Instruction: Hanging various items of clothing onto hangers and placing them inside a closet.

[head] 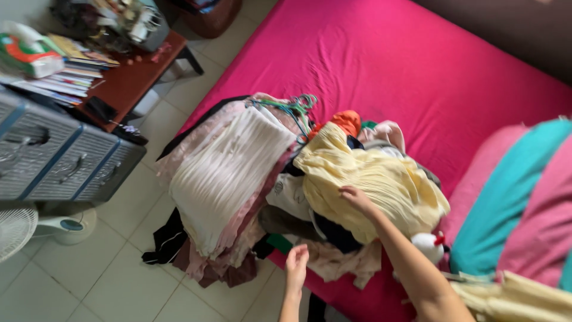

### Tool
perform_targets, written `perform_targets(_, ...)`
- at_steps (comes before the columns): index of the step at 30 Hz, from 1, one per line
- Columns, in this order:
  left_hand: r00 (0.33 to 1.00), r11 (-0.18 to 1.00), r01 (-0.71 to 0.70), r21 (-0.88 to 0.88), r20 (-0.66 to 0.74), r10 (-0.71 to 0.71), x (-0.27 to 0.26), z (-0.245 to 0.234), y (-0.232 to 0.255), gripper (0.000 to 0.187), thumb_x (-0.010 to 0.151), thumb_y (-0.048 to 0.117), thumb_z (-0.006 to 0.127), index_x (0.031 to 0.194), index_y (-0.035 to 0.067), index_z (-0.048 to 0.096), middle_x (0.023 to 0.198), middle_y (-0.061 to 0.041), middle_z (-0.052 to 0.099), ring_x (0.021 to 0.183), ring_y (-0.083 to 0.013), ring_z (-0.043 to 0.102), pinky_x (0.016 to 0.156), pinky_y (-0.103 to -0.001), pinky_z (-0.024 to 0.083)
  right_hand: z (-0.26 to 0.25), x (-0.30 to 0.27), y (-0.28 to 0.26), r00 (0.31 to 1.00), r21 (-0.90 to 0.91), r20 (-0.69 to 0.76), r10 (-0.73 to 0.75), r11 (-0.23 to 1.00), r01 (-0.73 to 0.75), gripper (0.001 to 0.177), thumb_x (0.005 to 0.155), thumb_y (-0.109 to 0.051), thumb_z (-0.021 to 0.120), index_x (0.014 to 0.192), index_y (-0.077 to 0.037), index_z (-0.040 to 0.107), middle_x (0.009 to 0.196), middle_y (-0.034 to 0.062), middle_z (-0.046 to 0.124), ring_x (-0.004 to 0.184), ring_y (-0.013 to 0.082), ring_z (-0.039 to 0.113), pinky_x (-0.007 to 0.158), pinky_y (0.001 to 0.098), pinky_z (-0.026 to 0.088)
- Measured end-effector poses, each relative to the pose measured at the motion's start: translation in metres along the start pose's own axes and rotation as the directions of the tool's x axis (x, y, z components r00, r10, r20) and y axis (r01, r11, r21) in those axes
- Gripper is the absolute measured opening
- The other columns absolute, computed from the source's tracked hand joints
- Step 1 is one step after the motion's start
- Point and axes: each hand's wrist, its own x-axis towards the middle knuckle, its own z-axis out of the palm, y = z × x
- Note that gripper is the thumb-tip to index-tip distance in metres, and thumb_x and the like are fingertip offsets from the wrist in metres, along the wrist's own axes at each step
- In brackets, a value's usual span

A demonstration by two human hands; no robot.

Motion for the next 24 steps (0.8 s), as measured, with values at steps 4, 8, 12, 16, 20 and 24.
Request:
perform_targets(4,0.998,0.997,-0.051,-0.049,0.025,0.053,0.002,0.021,0.011,0.027,0.094,0.016,0.066,0.119,0.006,0.070,0.109,-0.002,0.071,0.101,-0.0109,0.064,0.092,-0.028,0.051,0.001,-0.131,-0.127,1.000,0.204,0.024,0.005,0.979,-0.010,0.040,0.096,-0.032,0.064,0.123,-0.004,0.074,0.117,0.0041,0.075,0.115,0.0137,0.064,0.101,0.0260,0.046)
perform_targets(8,0.989,0.988,0.111,-0.108,0.114,-0.098,-0.007,0.068,0.055,0.051,0.096,0.036,0.067,0.140,0.014,0.052,0.133,0.002,0.058,0.120,-0.0128,0.052,0.101,-0.032,0.041,0.000,-0.230,-0.138,0.960,0.664,0.246,-0.133,0.745,-0.067,0.055,0.094,-0.038,0.069,0.127,0.005,0.070,0.124,0.0137,0.072,0.118,0.0243,0.062,0.105,0.0384,0.044)
perform_targets(12,0.916,0.751,0.358,-0.555,0.365,-0.167,-0.037,0.113,0.132,0.081,0.085,0.058,0.064,0.152,0.015,0.048,0.146,-0.001,0.061,0.129,-0.0183,0.058,0.106,-0.038,0.044,0.009,-0.345,-0.181,0.862,0.874,0.341,-0.375,0.463,-0.144,0.058,0.088,-0.042,0.071,0.116,0.008,0.072,0.123,0.0181,0.071,0.119,0.0312,0.063,0.109,0.0451,0.043)
perform_targets(16,0.816,0.624,0.554,-0.551,0.507,-0.277,-0.043,0.143,0.090,0.068,0.087,0.044,0.068,0.140,0.004,0.055,0.135,-0.015,0.065,0.117,-0.0302,0.065,0.100,-0.045,0.054,0.006,-0.423,-0.201,0.821,0.831,0.382,-0.425,0.547,-0.103,0.057,0.090,-0.044,0.071,0.111,0.009,0.074,0.122,0.0172,0.071,0.121,0.0294,0.062,0.111,0.0430,0.041)
perform_targets(20,0.959,0.912,0.283,-0.297,0.118,-0.259,-0.067,0.177,0.038,0.046,0.088,0.023,0.068,0.123,-0.007,0.071,0.116,-0.016,0.074,0.100,-0.0274,0.071,0.083,-0.038,0.058,-0.008,-0.460,-0.201,0.860,0.638,0.405,-0.311,0.769,-0.023,0.046,0.092,-0.036,0.070,0.110,0.006,0.076,0.117,0.0147,0.074,0.118,0.0255,0.065,0.110,0.0385,0.043)
perform_targets(24,0.949,0.960,0.063,-0.273,0.314,0.027,-0.191,0.194,0.110,0.035,0.085,0.014,0.067,0.116,-0.003,0.068,0.105,-0.011,0.070,0.092,-0.0229,0.068,0.079,-0.038,0.057,-0.033,-0.489,-0.214,0.990,0.424,0.096,0.103,0.896,-0.134,0.032,0.088,-0.018,0.071,0.116,-0.002,0.074,0.105,0.0115,0.074,0.098,0.0236,0.063,0.087,0.0395,0.044)
